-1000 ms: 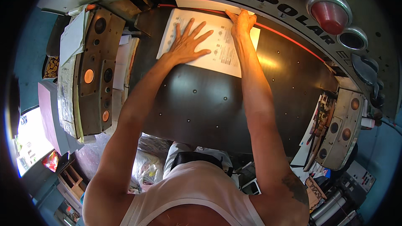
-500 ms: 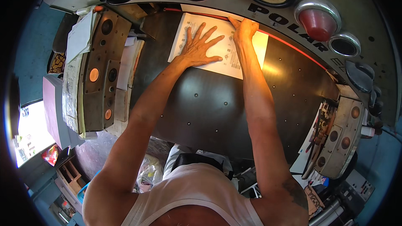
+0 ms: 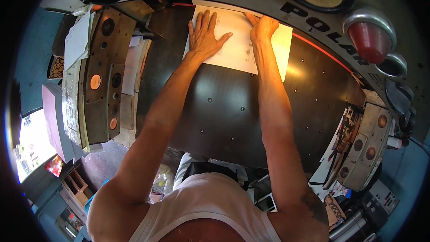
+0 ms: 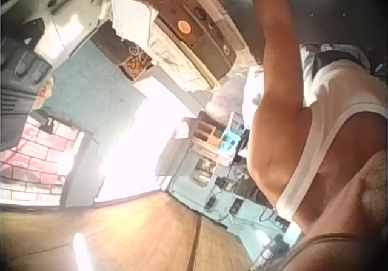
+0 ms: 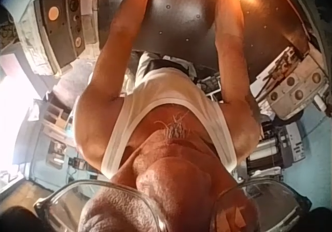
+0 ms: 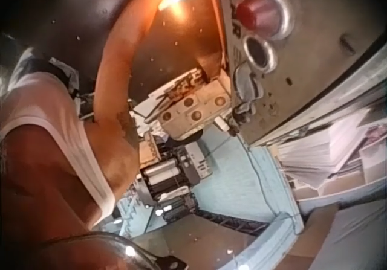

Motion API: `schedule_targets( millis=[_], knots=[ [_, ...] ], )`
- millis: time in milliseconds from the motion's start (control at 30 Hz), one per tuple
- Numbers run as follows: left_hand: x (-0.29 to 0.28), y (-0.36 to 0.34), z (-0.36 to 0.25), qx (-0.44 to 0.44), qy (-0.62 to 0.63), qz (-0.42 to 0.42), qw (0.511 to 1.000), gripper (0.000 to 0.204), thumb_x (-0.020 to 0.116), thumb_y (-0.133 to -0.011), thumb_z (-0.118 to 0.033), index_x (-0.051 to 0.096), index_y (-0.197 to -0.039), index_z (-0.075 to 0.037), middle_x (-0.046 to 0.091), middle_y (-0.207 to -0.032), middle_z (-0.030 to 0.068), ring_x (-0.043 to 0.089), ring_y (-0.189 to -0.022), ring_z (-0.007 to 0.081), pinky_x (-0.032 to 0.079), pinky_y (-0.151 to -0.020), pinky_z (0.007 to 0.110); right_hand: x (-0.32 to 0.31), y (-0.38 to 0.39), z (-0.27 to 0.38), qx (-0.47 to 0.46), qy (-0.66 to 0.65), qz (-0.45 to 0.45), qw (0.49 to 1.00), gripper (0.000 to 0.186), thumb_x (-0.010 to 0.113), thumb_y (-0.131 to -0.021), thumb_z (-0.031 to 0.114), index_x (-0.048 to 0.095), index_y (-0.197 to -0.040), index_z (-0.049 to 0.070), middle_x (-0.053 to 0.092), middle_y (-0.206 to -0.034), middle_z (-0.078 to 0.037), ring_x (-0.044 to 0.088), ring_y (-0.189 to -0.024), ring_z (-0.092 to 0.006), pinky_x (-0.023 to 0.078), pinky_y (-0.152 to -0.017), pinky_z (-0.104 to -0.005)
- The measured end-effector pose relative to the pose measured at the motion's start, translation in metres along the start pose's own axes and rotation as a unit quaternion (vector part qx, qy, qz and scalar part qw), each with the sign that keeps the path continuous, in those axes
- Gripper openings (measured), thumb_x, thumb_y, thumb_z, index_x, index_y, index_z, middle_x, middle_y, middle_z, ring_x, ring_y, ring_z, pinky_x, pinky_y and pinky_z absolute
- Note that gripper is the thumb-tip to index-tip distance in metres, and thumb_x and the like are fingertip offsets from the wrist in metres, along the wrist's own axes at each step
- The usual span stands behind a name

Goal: The person is operating a large industrial paper cutter to trim stacks of paper.

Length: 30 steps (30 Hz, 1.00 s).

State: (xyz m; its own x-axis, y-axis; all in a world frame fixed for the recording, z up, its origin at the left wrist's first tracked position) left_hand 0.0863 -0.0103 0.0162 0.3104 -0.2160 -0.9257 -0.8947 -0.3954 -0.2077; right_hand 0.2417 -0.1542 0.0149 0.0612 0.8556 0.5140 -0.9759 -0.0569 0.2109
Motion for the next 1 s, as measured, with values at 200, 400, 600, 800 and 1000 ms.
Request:
schedule_targets(
  millis=[200,400,600,800,1000],
  knots=[
    [-0.006,-0.002,0.021,0.024,-0.023,0.019,0.999,0.098,0.054,-0.085,-0.073,0.031,-0.154,-0.007,0.021,-0.162,0.0189,0.011,-0.152,0.0364,0.007,-0.120,0.060,0.006,0.004,-0.004,-0.015,-0.003,0.008,1.000,0.041,0.053,-0.102,0.024,0.044,-0.123,-0.010,0.057,-0.122,-0.023,0.069,-0.090,-0.0442,0.066,-0.074,-0.0468],
    [0.014,0.030,-0.047,0.036,0.018,0.048,0.998,0.100,0.054,-0.085,-0.073,0.028,-0.156,-0.006,0.016,-0.164,0.0192,0.005,-0.153,0.0379,0.003,-0.118,0.064,-0.004,-0.001,-0.001,-0.033,-0.022,0.011,0.999,0.041,0.052,-0.102,0.021,0.039,-0.124,-0.011,0.056,-0.121,-0.026,0.069,-0.086,-0.0442,0.066,-0.073,-0.0469],
    [0.016,-0.014,-0.042,0.017,0.035,0.024,0.999,0.098,0.062,-0.082,-0.065,0.030,-0.155,-0.008,0.019,-0.163,0.0189,0.007,-0.152,0.0372,0.005,-0.119,0.061,0.004,0.007,-0.007,0.017,-0.033,-0.020,0.999,0.045,0.056,-0.098,0.021,0.036,-0.127,-0.008,0.052,-0.122,-0.023,0.069,-0.085,-0.0422,0.066,-0.071,-0.0475],
    [0.005,-0.023,0.004,0.002,-0.002,-0.020,1.000,0.099,0.058,-0.080,-0.075,0.034,-0.154,-0.014,0.024,-0.162,0.0115,0.011,-0.152,0.0325,0.008,-0.120,0.059,-0.009,-0.003,-0.004,0.025,-0.019,-0.017,0.999,0.053,0.062,-0.098,0.032,0.041,-0.129,-0.004,0.058,-0.120,-0.019,0.069,-0.089,-0.0353,0.066,-0.069,-0.0438],
    [-0.013,-0.020,0.044,0.001,-0.009,-0.012,1.000,0.100,0.069,-0.075,-0.069,0.036,-0.150,-0.011,0.027,-0.152,0.0173,0.030,-0.135,0.0384,0.026,-0.113,0.058,-0.010,0.004,-0.003,0.005,-0.030,-0.015,0.999,0.043,0.057,-0.093,0.006,0.030,-0.120,-0.014,0.050,-0.122,-0.031,0.068,-0.085,-0.0482,0.066,-0.073,-0.0505]
  ],
)
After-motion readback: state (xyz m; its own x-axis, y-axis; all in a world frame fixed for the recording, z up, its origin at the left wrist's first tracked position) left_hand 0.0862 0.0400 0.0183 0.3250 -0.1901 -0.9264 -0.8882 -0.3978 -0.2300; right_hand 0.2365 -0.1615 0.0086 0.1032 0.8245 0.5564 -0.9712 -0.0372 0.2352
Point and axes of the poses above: each hand's wrist, its own y-axis away from the middle knuckle, its own x-axis out of the palm, z = x × y, the point moved 7 cm from there along -y, towards the middle knuckle
